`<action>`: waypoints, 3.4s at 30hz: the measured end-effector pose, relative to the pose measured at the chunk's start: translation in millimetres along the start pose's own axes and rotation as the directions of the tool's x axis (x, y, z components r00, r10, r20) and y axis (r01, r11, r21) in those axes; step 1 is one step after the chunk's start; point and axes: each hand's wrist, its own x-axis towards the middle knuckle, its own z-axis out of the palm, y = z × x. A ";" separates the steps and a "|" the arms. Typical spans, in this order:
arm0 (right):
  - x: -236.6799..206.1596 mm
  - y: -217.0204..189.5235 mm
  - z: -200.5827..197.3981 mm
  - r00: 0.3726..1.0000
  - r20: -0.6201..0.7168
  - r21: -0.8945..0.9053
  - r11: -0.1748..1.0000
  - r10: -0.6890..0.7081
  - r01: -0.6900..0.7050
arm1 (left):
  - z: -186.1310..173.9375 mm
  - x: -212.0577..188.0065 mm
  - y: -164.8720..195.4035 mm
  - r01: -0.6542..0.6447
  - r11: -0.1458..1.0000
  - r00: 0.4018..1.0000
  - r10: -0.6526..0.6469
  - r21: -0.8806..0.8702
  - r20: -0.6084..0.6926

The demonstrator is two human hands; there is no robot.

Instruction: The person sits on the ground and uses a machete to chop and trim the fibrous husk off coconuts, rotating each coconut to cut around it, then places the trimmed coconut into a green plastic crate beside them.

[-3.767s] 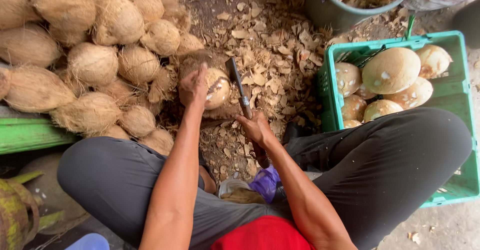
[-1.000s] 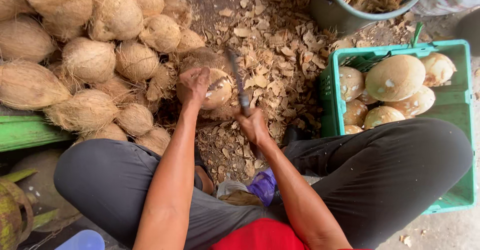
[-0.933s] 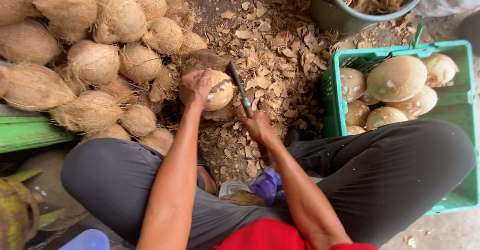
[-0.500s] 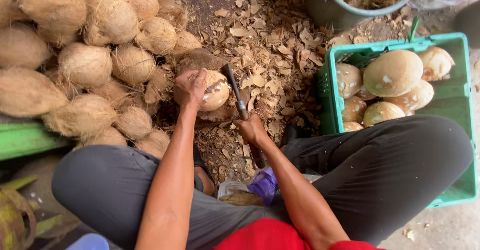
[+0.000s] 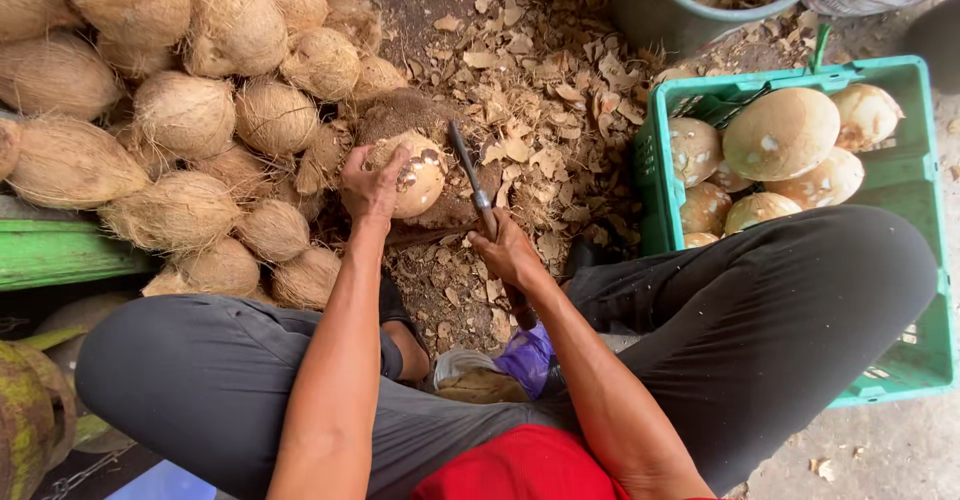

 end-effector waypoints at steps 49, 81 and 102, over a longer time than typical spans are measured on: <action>-1.3 -21.4 -15.2 0.879 -0.246 -0.049 0.911 -0.408 0.409 | 50.9 9.9 -17.2 -0.054 0.973 0.980 0.095 0.225 -0.174; 9.7 -0.9 -7.8 0.983 -0.145 0.210 0.968 -0.110 0.139 | 41.9 5.7 0.5 0.059 0.987 0.988 -0.036 0.149 -0.152; -8.0 -27.1 -29.1 0.981 -0.089 0.233 0.954 -0.171 0.187 | 41.1 2.4 23.2 0.324 0.921 0.909 -0.367 -0.218 -0.198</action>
